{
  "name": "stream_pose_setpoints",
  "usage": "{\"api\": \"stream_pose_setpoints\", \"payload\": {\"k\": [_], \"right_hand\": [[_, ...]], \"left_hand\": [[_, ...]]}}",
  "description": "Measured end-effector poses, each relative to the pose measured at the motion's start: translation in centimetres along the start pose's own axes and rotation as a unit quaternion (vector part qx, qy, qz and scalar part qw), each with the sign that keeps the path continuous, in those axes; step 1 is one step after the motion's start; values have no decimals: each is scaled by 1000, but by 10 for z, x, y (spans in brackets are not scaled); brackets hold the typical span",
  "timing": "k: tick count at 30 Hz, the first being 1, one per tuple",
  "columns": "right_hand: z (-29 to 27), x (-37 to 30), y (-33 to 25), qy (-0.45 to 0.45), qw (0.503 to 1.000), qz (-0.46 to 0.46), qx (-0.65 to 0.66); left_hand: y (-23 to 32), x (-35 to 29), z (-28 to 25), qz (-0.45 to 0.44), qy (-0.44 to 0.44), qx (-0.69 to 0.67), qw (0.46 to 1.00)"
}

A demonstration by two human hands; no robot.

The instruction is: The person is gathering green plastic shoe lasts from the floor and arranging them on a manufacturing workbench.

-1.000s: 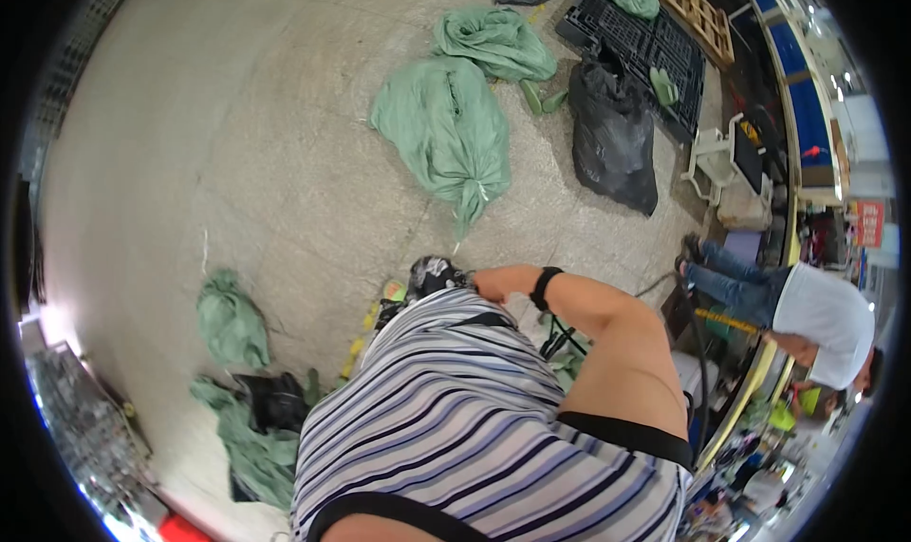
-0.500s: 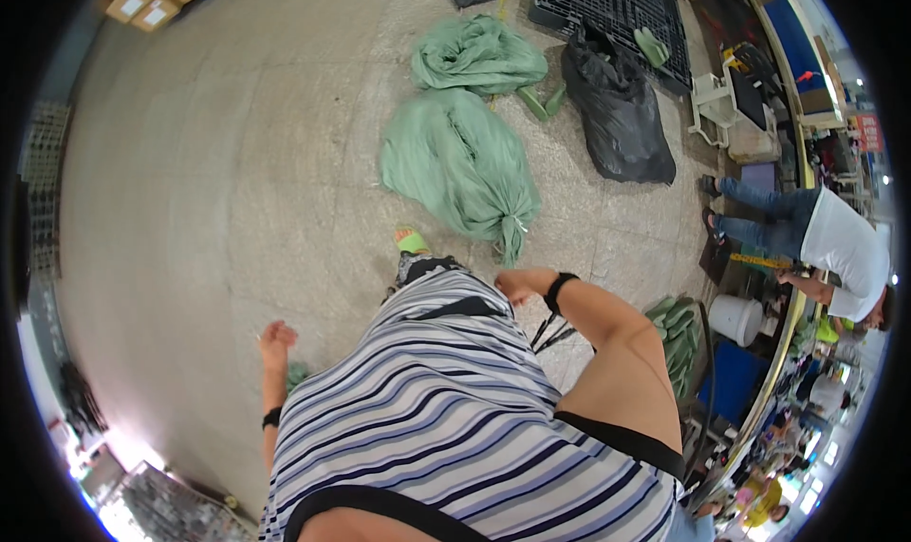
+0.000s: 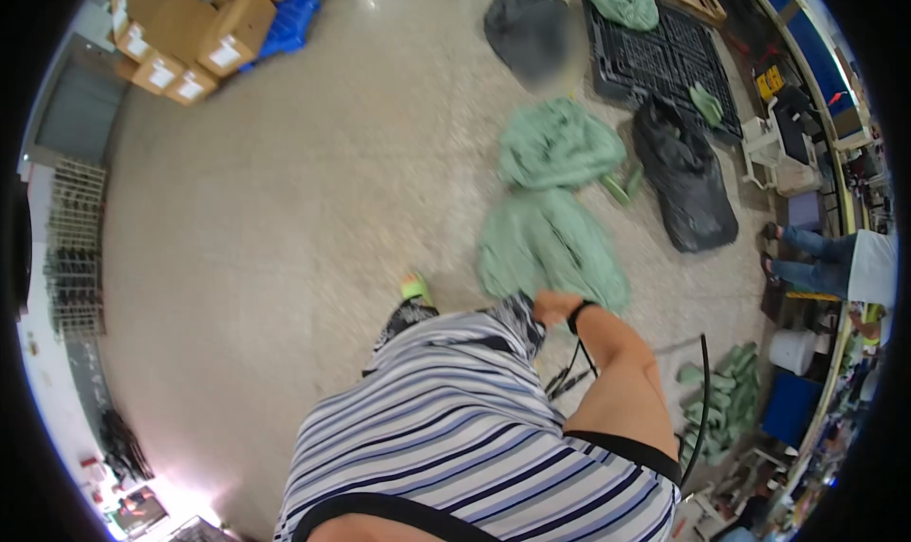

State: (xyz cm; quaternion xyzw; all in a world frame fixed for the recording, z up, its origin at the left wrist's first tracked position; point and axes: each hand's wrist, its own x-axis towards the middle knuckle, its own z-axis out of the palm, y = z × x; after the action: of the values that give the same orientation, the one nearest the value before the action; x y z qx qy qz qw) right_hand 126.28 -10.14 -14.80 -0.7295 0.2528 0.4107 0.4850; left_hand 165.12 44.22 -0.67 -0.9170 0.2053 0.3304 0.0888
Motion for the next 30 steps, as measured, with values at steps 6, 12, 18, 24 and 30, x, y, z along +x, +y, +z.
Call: {"api": "stream_pose_setpoints", "payload": {"k": [6,12,18,24,30], "right_hand": [[-13,-2,-115,39,959,41,279],[-134,-37,-224,153,978,-29,141],[-227,61,-153,58,942,117,310],[-473,79,-149,118,952,89,268],[-729,144,-157,213,973,41,-81]], "left_hand": [[17,214,-150,81,1,-103,991],[224,435,-363,216,129,-170,953],[455,491,-459,397,-12,-172,902],[425,585,-451,231,-118,-168,951],[427,685,-481,312,-42,291,903]]}}
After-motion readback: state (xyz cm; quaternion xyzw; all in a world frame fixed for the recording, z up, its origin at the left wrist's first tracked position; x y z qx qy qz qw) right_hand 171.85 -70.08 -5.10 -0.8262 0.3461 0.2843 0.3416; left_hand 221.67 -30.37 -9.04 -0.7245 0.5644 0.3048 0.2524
